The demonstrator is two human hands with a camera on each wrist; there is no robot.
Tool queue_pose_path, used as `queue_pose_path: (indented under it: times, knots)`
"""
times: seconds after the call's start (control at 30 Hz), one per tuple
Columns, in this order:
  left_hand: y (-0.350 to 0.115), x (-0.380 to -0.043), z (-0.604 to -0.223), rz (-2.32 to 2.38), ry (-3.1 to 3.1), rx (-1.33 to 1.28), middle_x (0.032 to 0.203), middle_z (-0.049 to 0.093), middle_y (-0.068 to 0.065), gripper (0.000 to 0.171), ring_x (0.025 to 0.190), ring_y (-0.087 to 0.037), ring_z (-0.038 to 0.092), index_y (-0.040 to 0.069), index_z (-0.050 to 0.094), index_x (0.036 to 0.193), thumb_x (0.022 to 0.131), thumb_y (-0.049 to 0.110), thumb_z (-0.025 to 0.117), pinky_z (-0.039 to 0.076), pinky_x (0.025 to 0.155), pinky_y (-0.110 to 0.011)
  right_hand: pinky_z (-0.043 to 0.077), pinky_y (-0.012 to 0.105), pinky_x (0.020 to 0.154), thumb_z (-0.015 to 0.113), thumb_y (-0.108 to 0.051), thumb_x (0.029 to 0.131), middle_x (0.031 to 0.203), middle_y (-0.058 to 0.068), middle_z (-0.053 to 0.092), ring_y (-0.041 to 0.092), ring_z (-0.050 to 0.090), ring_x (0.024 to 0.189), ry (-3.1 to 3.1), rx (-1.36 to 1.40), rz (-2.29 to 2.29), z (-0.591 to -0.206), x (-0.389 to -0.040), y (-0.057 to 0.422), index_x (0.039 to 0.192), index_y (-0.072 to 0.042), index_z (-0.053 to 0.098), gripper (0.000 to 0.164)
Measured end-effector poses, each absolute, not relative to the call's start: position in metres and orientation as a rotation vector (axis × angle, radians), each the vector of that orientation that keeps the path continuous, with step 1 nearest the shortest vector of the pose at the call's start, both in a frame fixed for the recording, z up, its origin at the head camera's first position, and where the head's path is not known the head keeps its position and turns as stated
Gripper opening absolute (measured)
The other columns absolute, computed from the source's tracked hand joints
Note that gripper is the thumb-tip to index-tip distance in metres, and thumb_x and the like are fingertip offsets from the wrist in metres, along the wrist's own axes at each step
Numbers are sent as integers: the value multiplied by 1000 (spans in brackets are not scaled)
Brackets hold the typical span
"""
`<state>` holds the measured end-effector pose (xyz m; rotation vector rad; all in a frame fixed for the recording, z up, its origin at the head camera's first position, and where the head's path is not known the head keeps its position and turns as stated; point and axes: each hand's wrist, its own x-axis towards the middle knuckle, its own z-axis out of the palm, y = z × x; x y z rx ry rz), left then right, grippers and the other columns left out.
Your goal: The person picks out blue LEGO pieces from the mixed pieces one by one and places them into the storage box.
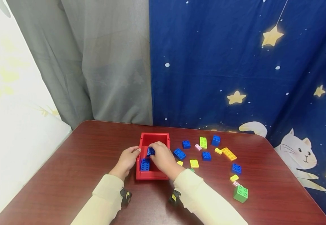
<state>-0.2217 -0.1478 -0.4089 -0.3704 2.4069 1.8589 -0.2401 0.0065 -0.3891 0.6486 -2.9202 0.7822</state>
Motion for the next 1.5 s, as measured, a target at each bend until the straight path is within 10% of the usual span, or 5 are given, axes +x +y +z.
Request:
queue_pose_path:
  times: [1.5]
  knots:
    - [-146, -223, -412, 1897, 2476, -323, 129, 54, -29, 40, 116, -39, 54, -7, 51, 133, 101, 16, 46, 43, 102, -53, 49, 38, 98, 69, -14, 88, 126, 6, 61, 22, 57, 119, -2990, 764, 636, -399, -251, -16, 132, -9, 59, 45]
